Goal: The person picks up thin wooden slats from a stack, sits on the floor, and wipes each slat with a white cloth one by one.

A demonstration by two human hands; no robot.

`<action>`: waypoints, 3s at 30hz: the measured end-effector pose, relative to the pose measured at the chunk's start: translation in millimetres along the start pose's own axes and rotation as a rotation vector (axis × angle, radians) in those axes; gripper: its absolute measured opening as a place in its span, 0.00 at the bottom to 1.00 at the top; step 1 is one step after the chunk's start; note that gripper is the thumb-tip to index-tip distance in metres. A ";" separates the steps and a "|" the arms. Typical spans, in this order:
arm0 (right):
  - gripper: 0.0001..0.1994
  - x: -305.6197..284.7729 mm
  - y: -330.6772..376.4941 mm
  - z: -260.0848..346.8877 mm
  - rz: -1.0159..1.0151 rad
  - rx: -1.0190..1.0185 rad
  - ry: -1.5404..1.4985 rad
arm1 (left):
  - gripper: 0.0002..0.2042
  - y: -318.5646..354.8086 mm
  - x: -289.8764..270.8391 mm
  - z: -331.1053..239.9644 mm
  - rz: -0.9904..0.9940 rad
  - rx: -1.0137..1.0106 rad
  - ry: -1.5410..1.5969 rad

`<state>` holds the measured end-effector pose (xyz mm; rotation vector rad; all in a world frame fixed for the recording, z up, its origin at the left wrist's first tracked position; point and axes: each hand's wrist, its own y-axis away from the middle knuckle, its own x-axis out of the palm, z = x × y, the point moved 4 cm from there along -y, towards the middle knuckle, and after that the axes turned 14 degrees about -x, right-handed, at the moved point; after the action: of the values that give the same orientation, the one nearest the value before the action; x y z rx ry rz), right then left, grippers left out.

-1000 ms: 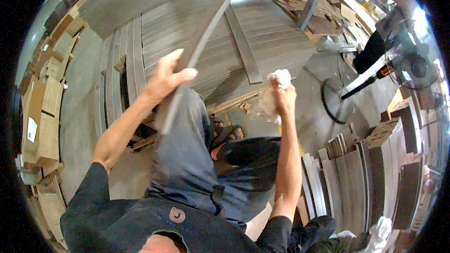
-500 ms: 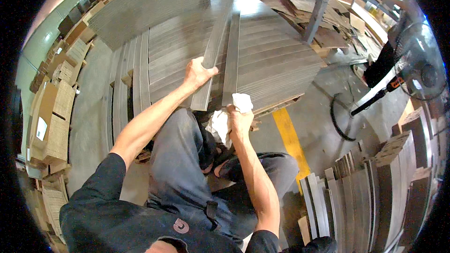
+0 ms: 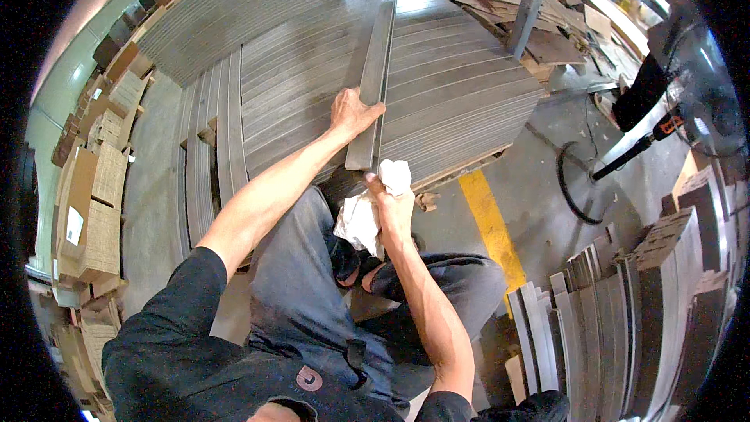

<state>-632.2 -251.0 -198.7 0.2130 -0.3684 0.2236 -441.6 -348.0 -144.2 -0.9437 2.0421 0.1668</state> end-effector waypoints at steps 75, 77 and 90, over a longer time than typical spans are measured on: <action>0.23 -67.9 -24.9 298.3 0.062 -0.750 0.196 | 0.24 128.3 -21.4 -164.0 0.723 0.137 1.069; 0.22 21.5 -13.5 283.3 0.173 -0.951 0.554 | 0.22 126.0 17.9 -153.0 0.266 0.298 1.154; 0.15 -38.3 -27.9 200.0 0.149 -0.975 1.004 | 0.17 114.3 -118.2 -109.3 0.350 0.533 0.657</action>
<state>-726.2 -333.4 -35.6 -0.8775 0.5284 0.2472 -548.9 -248.4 -11.7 -0.3106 2.6421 -0.5496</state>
